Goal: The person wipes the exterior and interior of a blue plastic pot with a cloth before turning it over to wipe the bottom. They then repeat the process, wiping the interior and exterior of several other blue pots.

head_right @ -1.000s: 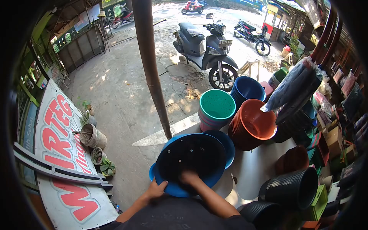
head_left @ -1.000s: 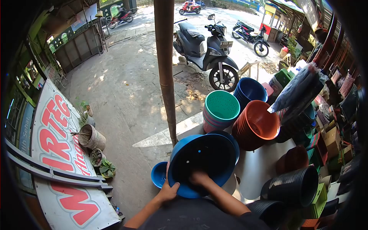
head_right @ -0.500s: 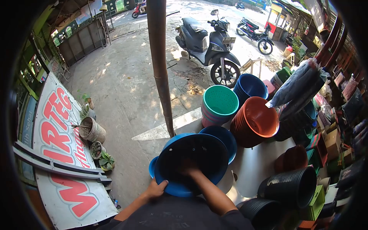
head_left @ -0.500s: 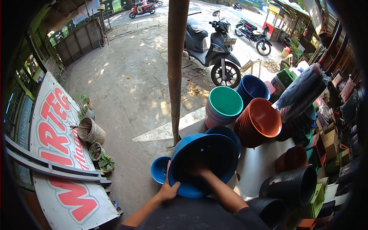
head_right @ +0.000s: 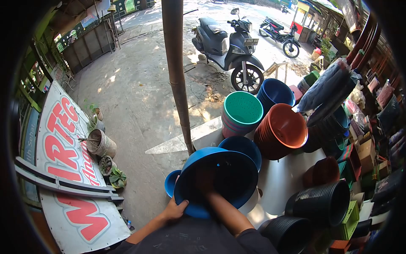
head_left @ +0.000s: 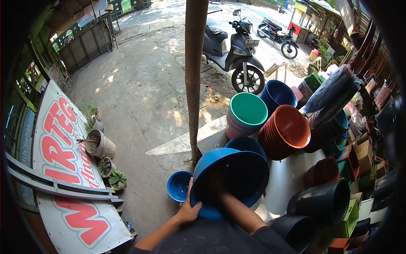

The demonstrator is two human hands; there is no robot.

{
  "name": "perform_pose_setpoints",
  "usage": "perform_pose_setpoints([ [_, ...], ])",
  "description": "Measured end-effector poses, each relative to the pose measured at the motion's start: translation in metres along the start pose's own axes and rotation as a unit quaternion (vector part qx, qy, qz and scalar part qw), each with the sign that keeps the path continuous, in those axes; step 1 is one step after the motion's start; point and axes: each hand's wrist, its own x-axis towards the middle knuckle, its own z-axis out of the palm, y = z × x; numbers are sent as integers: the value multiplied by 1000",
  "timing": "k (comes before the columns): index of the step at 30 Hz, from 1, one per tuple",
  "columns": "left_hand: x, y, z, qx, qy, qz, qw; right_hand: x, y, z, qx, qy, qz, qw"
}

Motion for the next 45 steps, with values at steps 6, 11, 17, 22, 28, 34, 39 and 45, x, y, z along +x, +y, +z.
perform_pose_setpoints([
  [6, -2, -6, 1, 7, 18, 13, 1000, -4, 8, 11, 92, 24, 41, 995],
  [11, -11, -42, -7, -20, 32, -103, 994, 11, -14, -44, 173, 26, 76, 982],
  [17, -10, -39, -9, -33, 18, -141, 989, 1, -6, 4, 38, -44, 16, 998],
  [22, -11, -37, -9, -29, 24, -128, 991, 14, -24, -36, 46, -77, 3, 996],
  [28, -16, -34, -6, -15, 42, -145, 988, 7, -11, 2, 22, -3, -21, 1000],
  [34, -17, -44, -9, -56, 62, -167, 982, 8, -4, 15, 148, -26, 108, 983],
  [39, -17, -45, -10, -62, 39, -160, 984, 6, -4, 14, 218, -36, 103, 970],
  [45, -14, -40, -6, -26, 28, -143, 989, 10, -15, -5, 79, -121, 78, 986],
])
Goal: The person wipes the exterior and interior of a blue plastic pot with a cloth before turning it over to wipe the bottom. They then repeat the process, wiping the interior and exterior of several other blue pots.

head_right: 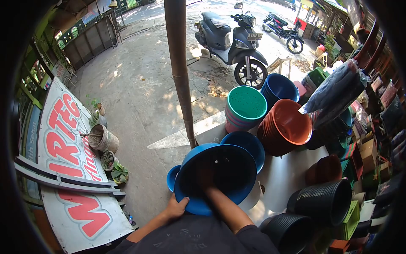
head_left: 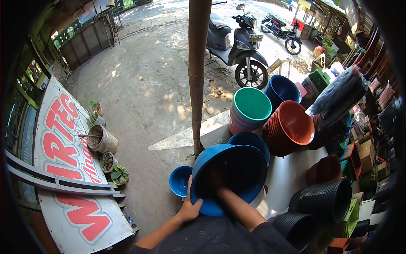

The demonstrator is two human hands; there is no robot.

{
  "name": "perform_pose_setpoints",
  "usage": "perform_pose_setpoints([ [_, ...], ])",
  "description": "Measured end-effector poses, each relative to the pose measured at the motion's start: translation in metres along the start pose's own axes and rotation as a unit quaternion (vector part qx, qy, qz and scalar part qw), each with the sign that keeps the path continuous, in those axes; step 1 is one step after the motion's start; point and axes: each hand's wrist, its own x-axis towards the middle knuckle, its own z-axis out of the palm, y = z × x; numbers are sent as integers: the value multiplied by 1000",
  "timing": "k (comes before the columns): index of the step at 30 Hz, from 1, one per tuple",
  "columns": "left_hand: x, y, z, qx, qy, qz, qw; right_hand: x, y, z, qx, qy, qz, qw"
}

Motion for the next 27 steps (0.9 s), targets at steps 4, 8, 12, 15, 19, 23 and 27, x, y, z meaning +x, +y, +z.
perform_pose_setpoints([
  [4, -4, 14, 3, -35, 7, -7, 999, -3, 0, -3, 1, 16, -35, 999],
  [8, -3, 18, 4, -40, 7, -18, 999, -1, 18, 16, 55, 4, -46, 997],
  [12, 0, 16, 5, -40, 6, -11, 999, 1, 14, 7, 0, -13, -18, 1000],
  [15, 5, 2, 3, -24, 4, -16, 1000, -4, 10, -7, 76, 20, -33, 996],
  [19, 6, 4, 5, -20, 4, -19, 1000, -7, 16, -15, 79, 41, -19, 996],
  [23, 8, -3, 7, -1, 75, 31, 997, -6, 42, -17, 175, 217, 26, 960],
  [27, 6, 14, 11, -89, 146, -23, 985, -5, 3, -93, 311, 148, 230, 910],
])
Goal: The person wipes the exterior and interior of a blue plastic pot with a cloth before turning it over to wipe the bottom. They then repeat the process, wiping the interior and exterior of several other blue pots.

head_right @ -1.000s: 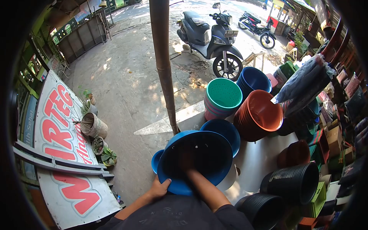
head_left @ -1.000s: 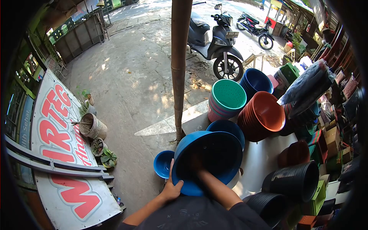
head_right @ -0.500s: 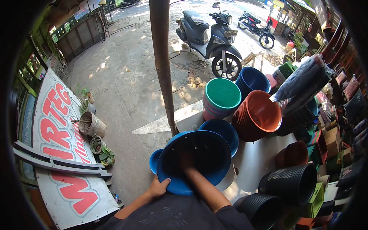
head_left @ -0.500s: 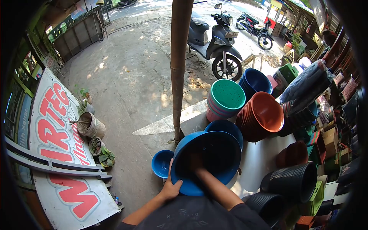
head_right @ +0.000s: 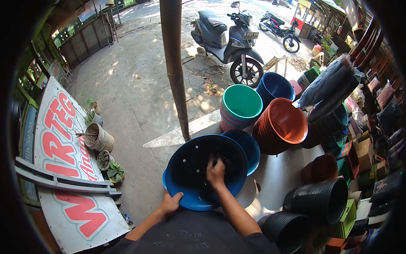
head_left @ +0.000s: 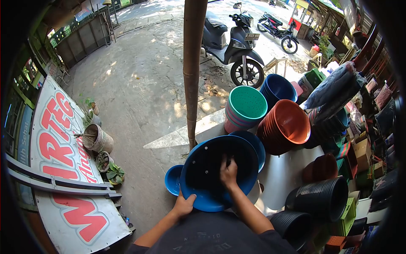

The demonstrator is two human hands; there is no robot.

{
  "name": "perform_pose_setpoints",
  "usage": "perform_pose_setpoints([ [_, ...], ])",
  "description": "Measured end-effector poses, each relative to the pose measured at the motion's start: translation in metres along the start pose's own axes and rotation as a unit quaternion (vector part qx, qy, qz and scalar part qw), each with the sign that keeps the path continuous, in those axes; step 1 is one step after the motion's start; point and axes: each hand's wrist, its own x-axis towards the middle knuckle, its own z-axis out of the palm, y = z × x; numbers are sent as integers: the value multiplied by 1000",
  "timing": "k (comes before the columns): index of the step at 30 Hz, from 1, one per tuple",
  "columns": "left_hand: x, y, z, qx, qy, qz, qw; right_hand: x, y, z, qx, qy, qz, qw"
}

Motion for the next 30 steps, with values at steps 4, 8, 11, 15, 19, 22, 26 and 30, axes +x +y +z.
perform_pose_setpoints([
  [4, 4, -4, -2, 33, -2, 37, 999, -17, 29, 49, -153, -63, -371, 914],
  [8, 4, -5, -7, 86, -38, 68, 993, -32, 47, 57, -201, -230, -336, 891],
  [11, 6, -25, -12, 70, -4, 88, 994, -25, 41, 31, -304, -214, -332, 867],
  [15, 1, -35, -12, 74, 7, 120, 990, -5, 48, 31, -373, -168, -323, 854],
  [19, -8, -5, -10, 86, -3, 37, 996, 8, 56, 41, -354, -106, -324, 871],
  [22, -9, 8, -14, 91, -82, -47, 991, -6, 26, 53, -334, -329, -196, 861],
  [26, 9, -14, -36, 43, -1, 49, 998, -16, 27, 46, -347, -397, -295, 797],
  [30, -8, 2, -32, -32, 16, 14, 999, 6, 106, 21, -460, -340, -333, 750],
])
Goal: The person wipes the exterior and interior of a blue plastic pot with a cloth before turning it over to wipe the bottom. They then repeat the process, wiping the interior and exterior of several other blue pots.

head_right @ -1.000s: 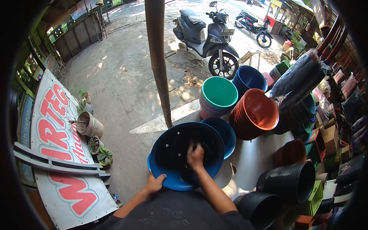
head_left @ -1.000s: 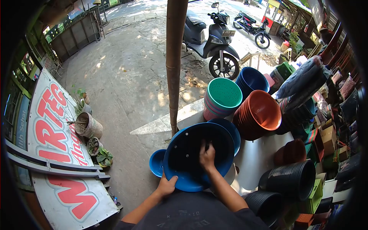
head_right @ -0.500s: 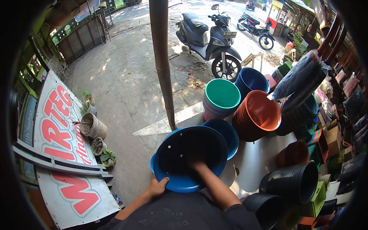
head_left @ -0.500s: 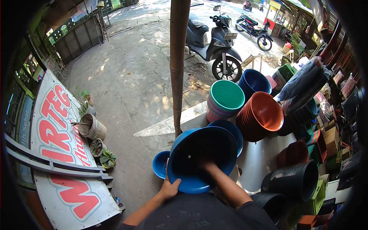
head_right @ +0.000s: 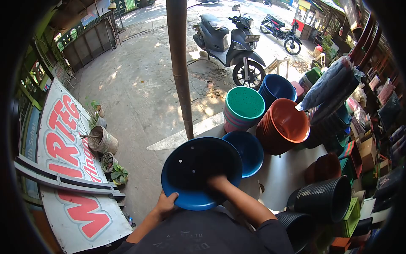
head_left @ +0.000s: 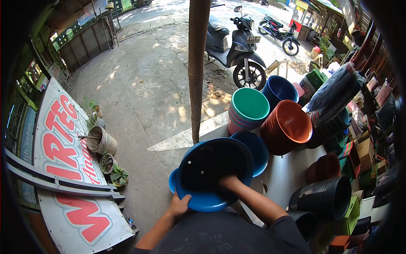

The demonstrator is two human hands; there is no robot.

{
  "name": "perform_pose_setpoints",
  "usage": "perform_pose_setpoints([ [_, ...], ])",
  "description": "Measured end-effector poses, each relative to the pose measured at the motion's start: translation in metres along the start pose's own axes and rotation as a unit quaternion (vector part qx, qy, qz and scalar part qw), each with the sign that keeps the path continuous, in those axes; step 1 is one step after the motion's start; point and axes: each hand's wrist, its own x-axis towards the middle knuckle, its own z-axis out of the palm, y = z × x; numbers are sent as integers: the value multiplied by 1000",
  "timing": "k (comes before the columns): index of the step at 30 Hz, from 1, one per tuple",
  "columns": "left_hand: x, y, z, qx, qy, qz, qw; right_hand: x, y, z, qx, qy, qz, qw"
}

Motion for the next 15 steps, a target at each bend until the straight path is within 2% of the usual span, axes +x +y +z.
perform_pose_setpoints([
  [1, 0, -6, -2, -1, 2, 0, 1000, -2, 3, -2, -1, -1, -2, 1000],
  [3, 2, -22, -5, 107, -45, 70, 991, 0, 12, -10, -27, 221, 12, 975],
  [4, 0, -12, -1, 106, -45, 72, 991, 2, 4, -37, 79, 69, 82, 991],
  [5, -5, -1, 4, 93, -50, 7, 994, 10, -8, -55, 78, 69, 82, 991],
  [6, -8, 6, 7, 80, -54, -59, 994, 21, -22, -68, 132, 73, 84, 985],
  [8, -7, -1, 4, 68, -55, -46, 995, 28, -46, -85, 185, 79, 84, 976],
  [10, -2, -3, -4, 59, -57, -34, 996, 28, -62, -97, 93, 66, -32, 993],
  [11, 0, -3, -8, 72, -40, -13, 996, 28, -63, -85, 94, 67, -33, 993],
  [13, 4, -3, -16, 83, -22, 8, 996, 25, -62, -56, 175, -80, -57, 980],
  [15, 7, 0, -25, 49, -24, 42, 998, 16, -35, -56, 120, -64, -52, 989],
])
